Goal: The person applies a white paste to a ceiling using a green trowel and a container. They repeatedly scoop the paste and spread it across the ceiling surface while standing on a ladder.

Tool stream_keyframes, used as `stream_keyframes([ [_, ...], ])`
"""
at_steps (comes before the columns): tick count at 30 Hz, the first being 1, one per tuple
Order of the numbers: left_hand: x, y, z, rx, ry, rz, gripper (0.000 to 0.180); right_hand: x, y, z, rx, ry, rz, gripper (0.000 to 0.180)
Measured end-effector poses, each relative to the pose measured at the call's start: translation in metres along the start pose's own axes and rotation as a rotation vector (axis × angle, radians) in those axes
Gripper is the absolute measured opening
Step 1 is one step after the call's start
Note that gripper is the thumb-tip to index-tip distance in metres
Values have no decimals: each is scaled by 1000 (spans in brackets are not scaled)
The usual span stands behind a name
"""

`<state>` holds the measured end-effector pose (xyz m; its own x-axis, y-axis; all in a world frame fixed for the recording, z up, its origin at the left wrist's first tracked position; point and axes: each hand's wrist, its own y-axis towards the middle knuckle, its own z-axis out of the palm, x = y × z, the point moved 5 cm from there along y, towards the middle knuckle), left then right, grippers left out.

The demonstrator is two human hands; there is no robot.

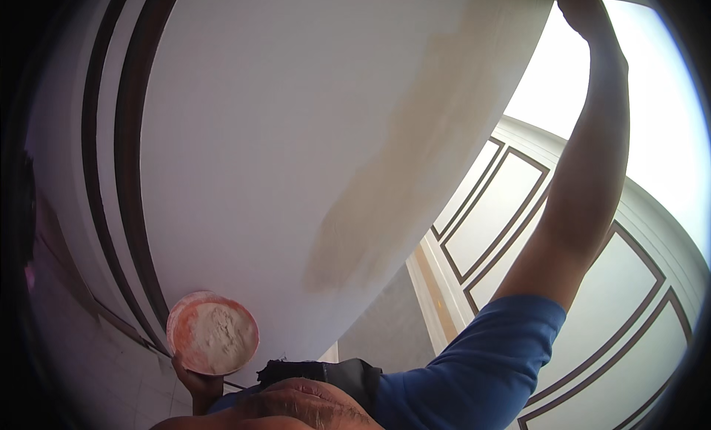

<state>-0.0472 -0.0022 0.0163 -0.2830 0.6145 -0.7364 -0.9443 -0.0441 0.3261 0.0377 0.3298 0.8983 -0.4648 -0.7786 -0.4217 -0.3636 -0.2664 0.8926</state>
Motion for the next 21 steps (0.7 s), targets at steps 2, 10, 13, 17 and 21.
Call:
stream_keyframes([
  [2, 10, 13, 12, -82, -681, -357, 75, -25, -4, 5, 2, -280, -215, 47],
  [10, -19, 40, 34, -49, -780, -270, 65, 65, -142, -8, -22, 64, -311, 24],
  [13, -25, 40, 23, -60, -713, -285, 71, 75, -178, -5, 54, 48, -265, 25],
  [17, -19, 42, 41, -43, -792, -314, 74, 45, -162, -33, -13, 80, -176, 22],
  [21, -20, 43, 36, -70, -745, -301, 75, 4, -92, -43, -171, 26, -10, 47],
])
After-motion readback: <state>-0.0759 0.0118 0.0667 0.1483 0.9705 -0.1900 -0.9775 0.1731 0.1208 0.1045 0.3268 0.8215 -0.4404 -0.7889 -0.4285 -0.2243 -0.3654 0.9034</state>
